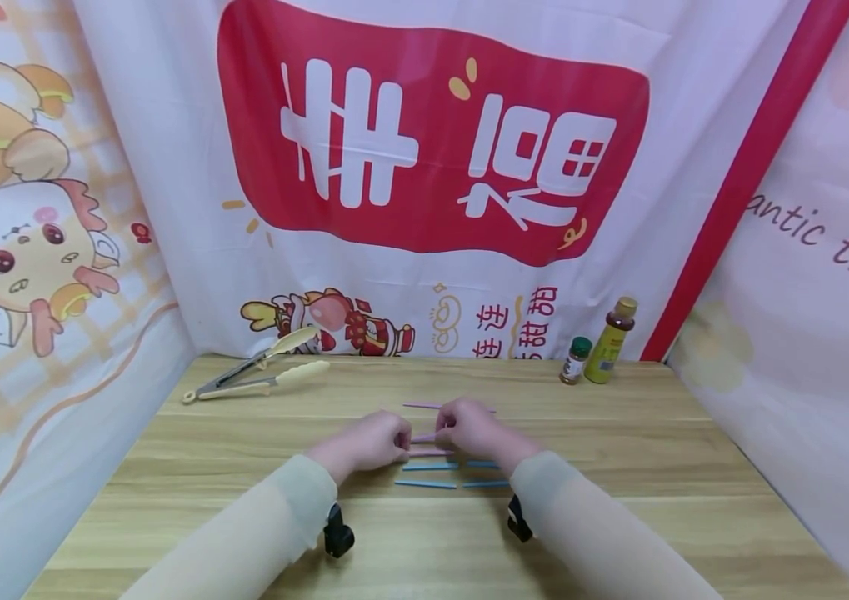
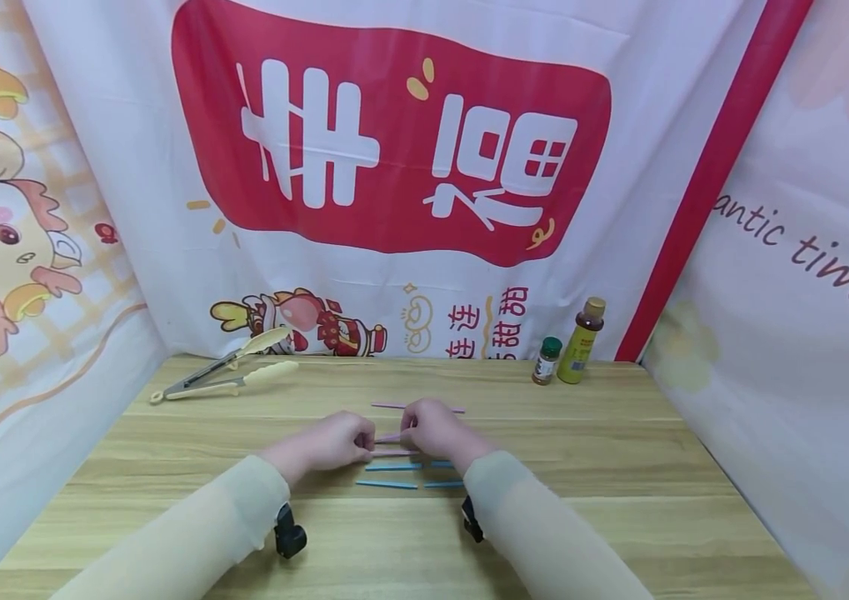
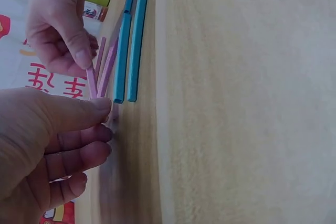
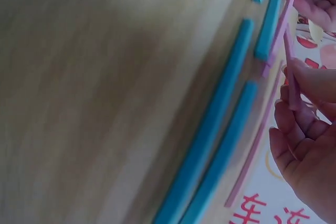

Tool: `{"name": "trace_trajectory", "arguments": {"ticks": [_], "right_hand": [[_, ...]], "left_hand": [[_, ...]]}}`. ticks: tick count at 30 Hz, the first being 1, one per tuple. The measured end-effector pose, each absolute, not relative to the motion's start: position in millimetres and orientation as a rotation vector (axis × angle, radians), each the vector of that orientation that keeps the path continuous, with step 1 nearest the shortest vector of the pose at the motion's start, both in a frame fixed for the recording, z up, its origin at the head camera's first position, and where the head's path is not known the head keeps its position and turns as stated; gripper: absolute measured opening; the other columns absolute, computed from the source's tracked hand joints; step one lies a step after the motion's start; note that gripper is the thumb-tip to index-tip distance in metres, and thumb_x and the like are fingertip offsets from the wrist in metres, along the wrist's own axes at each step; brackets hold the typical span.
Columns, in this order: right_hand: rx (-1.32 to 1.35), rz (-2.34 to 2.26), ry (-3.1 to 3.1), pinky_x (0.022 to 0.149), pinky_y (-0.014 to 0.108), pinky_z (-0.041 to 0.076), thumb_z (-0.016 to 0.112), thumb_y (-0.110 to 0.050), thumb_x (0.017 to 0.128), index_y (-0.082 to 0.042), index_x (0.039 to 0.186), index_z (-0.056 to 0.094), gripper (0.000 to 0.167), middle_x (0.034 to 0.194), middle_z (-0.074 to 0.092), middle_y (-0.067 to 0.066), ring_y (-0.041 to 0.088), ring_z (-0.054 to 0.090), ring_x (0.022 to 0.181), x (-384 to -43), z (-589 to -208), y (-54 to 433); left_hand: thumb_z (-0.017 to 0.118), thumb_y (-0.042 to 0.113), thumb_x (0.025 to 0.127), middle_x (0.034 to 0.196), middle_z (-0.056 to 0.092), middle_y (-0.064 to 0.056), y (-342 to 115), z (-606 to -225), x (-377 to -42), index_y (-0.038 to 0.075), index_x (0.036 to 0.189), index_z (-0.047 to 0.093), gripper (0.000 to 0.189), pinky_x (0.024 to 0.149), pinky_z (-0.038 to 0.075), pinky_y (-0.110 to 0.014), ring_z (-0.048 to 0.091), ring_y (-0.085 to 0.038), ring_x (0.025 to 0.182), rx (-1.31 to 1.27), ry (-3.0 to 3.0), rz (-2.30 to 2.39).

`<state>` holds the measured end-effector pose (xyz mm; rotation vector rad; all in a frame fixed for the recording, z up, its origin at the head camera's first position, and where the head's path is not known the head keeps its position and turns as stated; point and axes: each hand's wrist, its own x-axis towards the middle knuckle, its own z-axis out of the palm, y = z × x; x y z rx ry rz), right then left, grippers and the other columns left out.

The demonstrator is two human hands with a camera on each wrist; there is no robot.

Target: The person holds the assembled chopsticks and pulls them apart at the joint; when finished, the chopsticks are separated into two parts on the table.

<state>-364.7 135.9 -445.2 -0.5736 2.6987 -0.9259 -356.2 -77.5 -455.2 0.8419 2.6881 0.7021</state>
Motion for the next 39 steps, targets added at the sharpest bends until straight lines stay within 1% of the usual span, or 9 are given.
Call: {"name": "trace_trajectory", "arguments": {"ticks": [5, 13, 20, 24, 26, 28, 31, 35, 39], "right_hand": [[-0.626, -0.880, 2.713, 0.066, 0.032, 0.048, 0.073, -0.007, 0.088, -0.010, 0.080, 0.066, 0.011, 0.075, 0.062, -0.001, 0.015, 0.056, 0.070, -366.4, -454.9, 127.0], [-0.614, -0.865, 2.711, 0.067, 0.031, 0.048, 0.074, -0.007, 0.087, -0.013, 0.081, 0.067, 0.011, 0.075, 0.061, -0.004, 0.014, 0.057, 0.071, -373.2, -463.5, 126.6], [-0.535, -0.972, 2.783, 0.069, 0.033, 0.049, 0.074, -0.006, 0.085, -0.011, 0.086, 0.068, 0.007, 0.081, 0.062, 0.000, 0.017, 0.057, 0.076, -383.0, -446.4, 144.9], [-0.446, -0.922, 2.892, 0.081, 0.039, 0.049, 0.076, -0.009, 0.084, -0.011, 0.093, 0.068, 0.012, 0.096, 0.062, 0.004, 0.022, 0.057, 0.091, -396.7, -439.7, 157.4], [-0.411, -0.875, 2.926, 0.089, 0.044, 0.047, 0.077, -0.010, 0.083, -0.009, 0.101, 0.069, 0.019, 0.108, 0.061, 0.009, 0.027, 0.056, 0.101, -401.5, -441.9, 161.8], [-0.395, -0.811, 2.955, 0.094, 0.047, 0.044, 0.080, -0.011, 0.081, -0.006, 0.108, 0.068, 0.029, 0.115, 0.058, 0.013, 0.030, 0.054, 0.108, -404.6, -446.3, 165.7], [-0.365, -0.731, 2.969, 0.093, 0.046, 0.044, 0.081, -0.010, 0.078, -0.007, 0.107, 0.068, 0.031, 0.110, 0.059, 0.011, 0.028, 0.055, 0.102, -407.6, -453.0, 169.8], [-0.365, -0.681, 2.994, 0.087, 0.042, 0.045, 0.081, -0.007, 0.077, -0.011, 0.093, 0.067, 0.021, 0.093, 0.059, 0.003, 0.023, 0.053, 0.090, -409.8, -460.5, 173.0], [-0.338, -0.730, 3.003, 0.078, 0.039, 0.045, 0.079, -0.005, 0.079, -0.012, 0.080, 0.063, 0.017, 0.084, 0.056, 0.002, 0.021, 0.052, 0.082, -410.9, -467.0, 174.9]], "left_hand": [[0.074, 0.016, 0.089, 0.072, 0.059, 0.008, -78.4, -458.0, -356.9, 0.019, 0.078, 0.064, 0.015, 0.068, 0.046, -0.032, 0.054, -0.012, 0.068, 0.853, 2.685, 0.721], [0.078, 0.015, 0.084, 0.071, 0.058, 0.007, -83.5, -465.3, -364.1, 0.018, 0.075, 0.062, 0.019, 0.065, 0.045, -0.031, 0.053, -0.012, 0.066, 0.870, 2.673, 0.795], [0.076, 0.010, 0.083, 0.077, 0.060, 0.001, -80.0, -444.7, -385.8, 0.015, 0.081, 0.064, 0.014, 0.066, 0.047, -0.035, 0.055, -0.017, 0.071, 0.709, 2.735, 0.919], [0.074, 0.009, 0.085, 0.088, 0.060, -0.001, -73.8, -437.2, -405.9, 0.012, 0.095, 0.068, 0.012, 0.073, 0.048, -0.037, 0.056, -0.018, 0.079, 0.641, 2.808, 0.864], [0.072, 0.009, 0.086, 0.095, 0.061, -0.004, -69.0, -439.8, -414.0, 0.010, 0.103, 0.069, 0.017, 0.078, 0.048, -0.040, 0.057, -0.020, 0.084, 0.599, 2.811, 0.868], [0.071, 0.007, 0.085, 0.101, 0.062, -0.007, -64.1, -445.3, -420.2, 0.010, 0.105, 0.070, 0.020, 0.083, 0.047, -0.043, 0.057, -0.022, 0.089, 0.579, 2.833, 0.866], [0.072, 0.005, 0.082, 0.106, 0.064, -0.008, -58.1, -457.8, -427.1, 0.010, 0.103, 0.071, 0.022, 0.087, 0.046, -0.043, 0.057, -0.025, 0.094, 0.559, 2.861, 0.856], [0.076, 0.007, 0.081, 0.108, 0.063, -0.007, -53.8, -471.4, -429.6, 0.013, 0.095, 0.071, 0.016, 0.091, 0.045, -0.043, 0.056, -0.026, 0.101, 0.537, 2.908, 0.834], [0.076, 0.008, 0.083, 0.099, 0.060, -0.006, -51.8, -472.4, -425.9, 0.013, 0.086, 0.068, 0.010, 0.087, 0.045, -0.044, 0.055, -0.025, 0.094, 0.496, 2.918, 0.867]]}}
